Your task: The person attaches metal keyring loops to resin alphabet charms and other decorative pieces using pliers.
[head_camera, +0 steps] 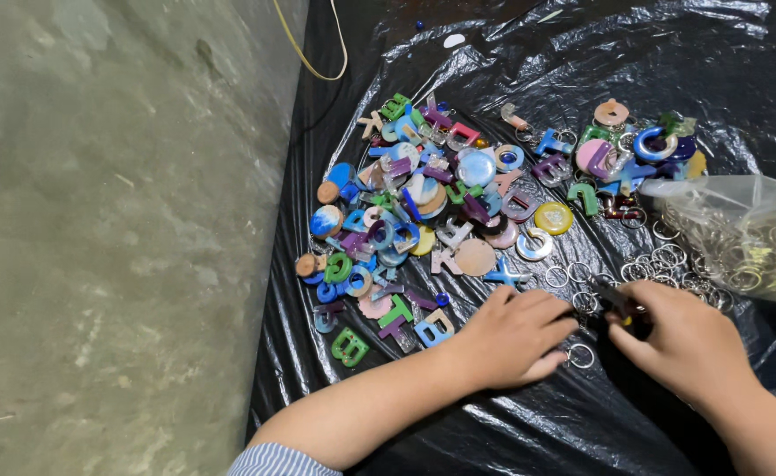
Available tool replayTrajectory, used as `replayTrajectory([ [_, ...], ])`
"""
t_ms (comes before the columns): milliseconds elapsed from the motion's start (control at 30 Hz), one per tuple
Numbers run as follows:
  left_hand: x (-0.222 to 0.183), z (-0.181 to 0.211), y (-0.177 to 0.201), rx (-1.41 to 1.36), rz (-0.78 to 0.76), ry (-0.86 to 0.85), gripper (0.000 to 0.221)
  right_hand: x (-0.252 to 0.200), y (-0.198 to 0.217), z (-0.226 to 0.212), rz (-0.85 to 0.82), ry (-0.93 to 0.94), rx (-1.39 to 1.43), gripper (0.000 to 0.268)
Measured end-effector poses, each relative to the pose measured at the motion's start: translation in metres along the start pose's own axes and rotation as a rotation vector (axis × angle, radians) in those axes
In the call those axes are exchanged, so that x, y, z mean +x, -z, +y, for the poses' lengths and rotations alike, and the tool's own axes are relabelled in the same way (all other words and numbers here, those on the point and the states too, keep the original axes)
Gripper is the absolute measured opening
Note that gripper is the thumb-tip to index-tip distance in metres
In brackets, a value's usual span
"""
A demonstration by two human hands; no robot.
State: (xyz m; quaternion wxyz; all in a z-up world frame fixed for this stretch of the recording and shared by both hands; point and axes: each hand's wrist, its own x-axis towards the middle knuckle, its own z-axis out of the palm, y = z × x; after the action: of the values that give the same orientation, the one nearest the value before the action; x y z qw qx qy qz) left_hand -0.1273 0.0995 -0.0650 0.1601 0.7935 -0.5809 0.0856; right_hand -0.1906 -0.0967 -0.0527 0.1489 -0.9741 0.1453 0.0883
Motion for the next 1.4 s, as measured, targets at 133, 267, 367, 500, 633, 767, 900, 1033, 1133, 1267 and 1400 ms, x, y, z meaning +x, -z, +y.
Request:
replayTrajectory([
  [133, 0.001, 0.001, 0.000, 0.048, 0.111, 0.008, 0.027, 0.001, -0.003, -0.003, -0.019, -0.010, -0.099, 0.018],
  [267, 0.000, -0.002, 0.001, -0.071, 0.192, -0.073, 0.009, 0.002, 0.005, -0.001, -0.095, -0.063, 0.036, 0.015],
  [367, -0.005, -0.005, -0.006, -0.052, 0.106, -0.115, 0.013, 0.004, 0.000, 0.009, -0.038, -0.107, 0.157, 0.020],
  [500, -0.011, -0.010, -0.015, 0.016, 0.042, -0.212, 0.028, 0.004, -0.003, 0.011, 0.124, -0.093, 0.195, 0.024],
  [633, -0.006, -0.013, -0.001, -0.114, 0.093, -0.192, 0.017, 0.008, -0.008, 0.016, 0.148, -0.063, 0.155, 0.032],
  [767, -0.006, -0.017, 0.007, -0.209, 0.146, -0.049, 0.013, 0.009, -0.014, 0.023, 0.172, -0.051, 0.192, 0.036],
  [900, -0.008, -0.019, 0.001, -0.156, 0.106, -0.072, 0.032, 0.009, -0.015, 0.025, 0.172, -0.040, 0.182, 0.034],
  [1033, -0.009, -0.019, 0.000, -0.016, 0.117, -0.109, 0.039, 0.007, -0.007, 0.027, 0.172, -0.005, 0.140, 0.037],
  [1133, -0.008, -0.020, 0.001, -0.036, 0.130, -0.135, 0.016, 0.007, -0.005, 0.028, 0.188, -0.014, 0.138, 0.035],
  [1267, -0.010, -0.021, -0.002, -0.058, 0.163, -0.123, 0.025, 0.007, -0.004, 0.023, 0.126, -0.034, 0.189, 0.030],
  [1400, -0.008, -0.020, 0.000, -0.042, 0.153, -0.137, 0.023, 0.008, -0.006, 0.021, 0.110, -0.052, 0.205, 0.029],
])
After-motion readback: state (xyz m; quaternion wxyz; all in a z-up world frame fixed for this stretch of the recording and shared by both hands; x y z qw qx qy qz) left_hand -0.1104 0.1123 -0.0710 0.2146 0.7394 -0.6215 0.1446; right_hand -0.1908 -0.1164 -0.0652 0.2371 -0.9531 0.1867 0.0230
